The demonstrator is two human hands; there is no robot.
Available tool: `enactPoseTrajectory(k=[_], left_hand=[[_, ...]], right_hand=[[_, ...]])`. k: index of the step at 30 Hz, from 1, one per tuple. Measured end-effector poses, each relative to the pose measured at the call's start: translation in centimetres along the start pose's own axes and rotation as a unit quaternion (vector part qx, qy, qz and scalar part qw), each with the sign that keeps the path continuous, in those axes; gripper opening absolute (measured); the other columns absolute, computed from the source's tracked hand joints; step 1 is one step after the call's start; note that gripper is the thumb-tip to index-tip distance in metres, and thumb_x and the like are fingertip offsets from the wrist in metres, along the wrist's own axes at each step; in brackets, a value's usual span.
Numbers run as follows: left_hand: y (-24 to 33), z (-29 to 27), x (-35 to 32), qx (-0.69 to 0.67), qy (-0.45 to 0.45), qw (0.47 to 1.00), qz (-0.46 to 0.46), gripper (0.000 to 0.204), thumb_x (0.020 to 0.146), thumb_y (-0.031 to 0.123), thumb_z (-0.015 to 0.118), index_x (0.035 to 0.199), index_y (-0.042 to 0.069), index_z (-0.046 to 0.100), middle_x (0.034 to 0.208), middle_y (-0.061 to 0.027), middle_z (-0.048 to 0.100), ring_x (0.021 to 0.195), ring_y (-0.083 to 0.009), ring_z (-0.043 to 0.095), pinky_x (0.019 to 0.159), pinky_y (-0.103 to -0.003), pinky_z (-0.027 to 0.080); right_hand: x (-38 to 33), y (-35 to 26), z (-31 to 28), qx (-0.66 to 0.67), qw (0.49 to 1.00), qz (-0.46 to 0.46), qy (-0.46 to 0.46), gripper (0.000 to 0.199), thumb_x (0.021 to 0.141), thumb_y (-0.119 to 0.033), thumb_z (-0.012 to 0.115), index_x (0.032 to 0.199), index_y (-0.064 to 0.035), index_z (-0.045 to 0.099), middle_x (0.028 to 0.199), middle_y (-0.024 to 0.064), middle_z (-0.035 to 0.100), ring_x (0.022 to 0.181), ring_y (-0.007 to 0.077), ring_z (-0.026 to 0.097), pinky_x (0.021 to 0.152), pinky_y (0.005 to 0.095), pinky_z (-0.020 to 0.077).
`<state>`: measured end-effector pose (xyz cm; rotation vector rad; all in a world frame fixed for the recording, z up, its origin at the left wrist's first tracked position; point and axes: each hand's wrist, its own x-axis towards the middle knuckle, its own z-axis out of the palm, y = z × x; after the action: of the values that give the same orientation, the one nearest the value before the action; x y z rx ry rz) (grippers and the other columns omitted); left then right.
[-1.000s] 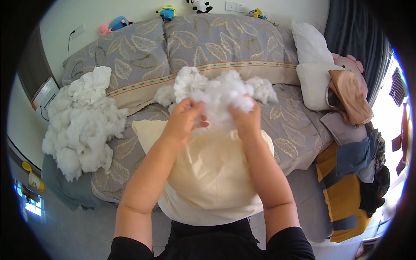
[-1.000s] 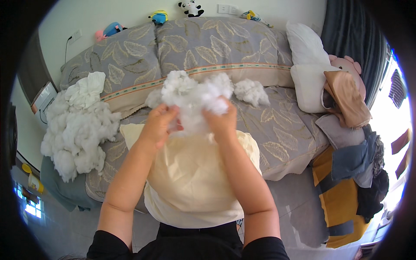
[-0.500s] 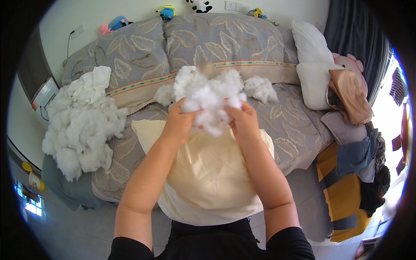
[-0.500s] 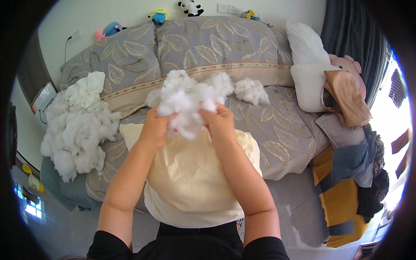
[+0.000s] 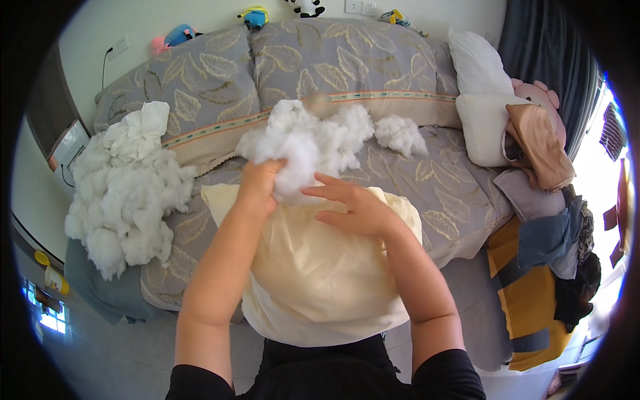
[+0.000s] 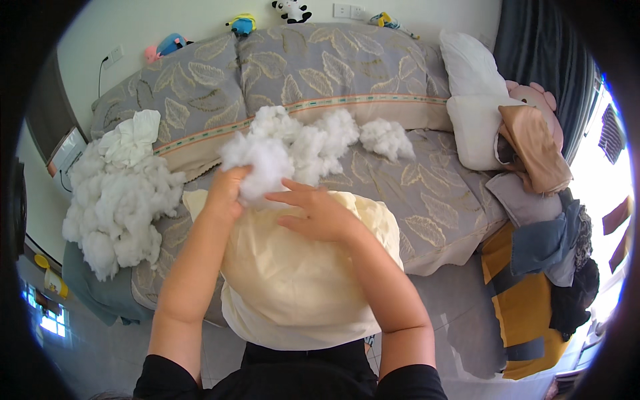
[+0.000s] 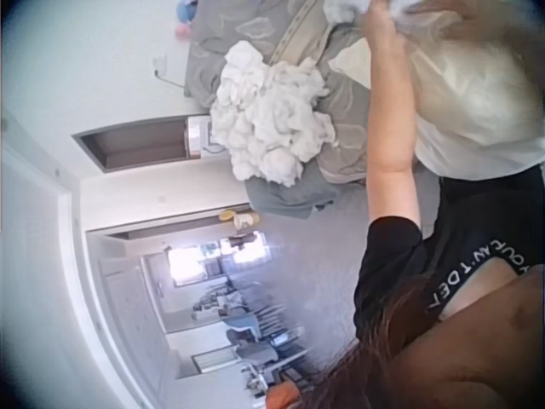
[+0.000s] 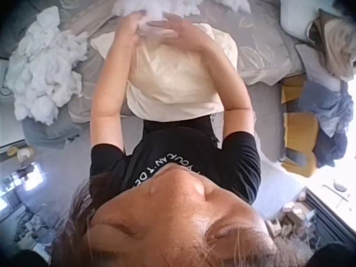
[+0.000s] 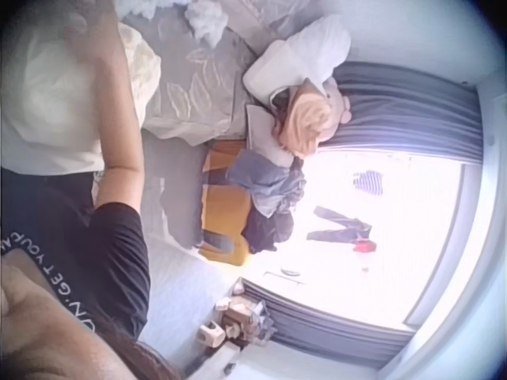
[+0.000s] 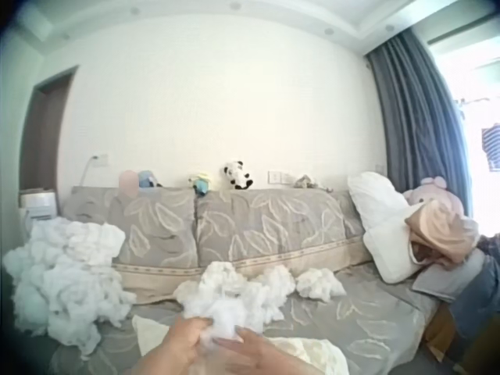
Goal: The person pulls handfuls of white fiberfill stuffing from a pile on a bed and pushes them into a cream-colored pillowcase by hand, then fluffs and shapes the pillow.
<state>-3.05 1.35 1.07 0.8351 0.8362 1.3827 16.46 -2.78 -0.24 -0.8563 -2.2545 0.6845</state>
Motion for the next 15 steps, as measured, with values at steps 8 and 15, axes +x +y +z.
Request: enactPoseTrajectory(k=[8, 15], left_hand=[[-0.7, 1.3, -1.4, 0.293, -0.201, 0.935, -0.007, 0.033, 0.072, 0.004, 0.064, 0.105, 0.002, 0.058, 0.094, -0.0093, 0.063, 0.087, -0.0191, 0.06, 0.072, -0.033, 0.05], [-5.1, 1.8, -5.9, 0.649, -0.622, 0.384, -0.21, 0.039, 0.068, 0.017, 0.066, 0.104, 0.003, 0.061, 0.1, -0.0111, 0.065, 0.094, -0.0231, 0.06, 0.082, -0.033, 0.045]], right_hand=[[-4.0, -4.6, 0.7, -0.14, 0.979, 0.049, -0.142, 0.036, 0.071, -0.029, 0.069, 0.101, -0.0098, 0.059, 0.088, 0.0108, 0.063, 0.094, 0.0286, 0.056, 0.099, 0.0492, 0.0283], [-5.8, -6.7, -2.1, -0.243, 0.959, 0.018, -0.147, 0.021, 0.067, -0.024, 0.07, 0.075, -0.0071, 0.061, 0.064, 0.0068, 0.059, 0.069, 0.0242, 0.057, 0.086, 0.0377, 0.0373]])
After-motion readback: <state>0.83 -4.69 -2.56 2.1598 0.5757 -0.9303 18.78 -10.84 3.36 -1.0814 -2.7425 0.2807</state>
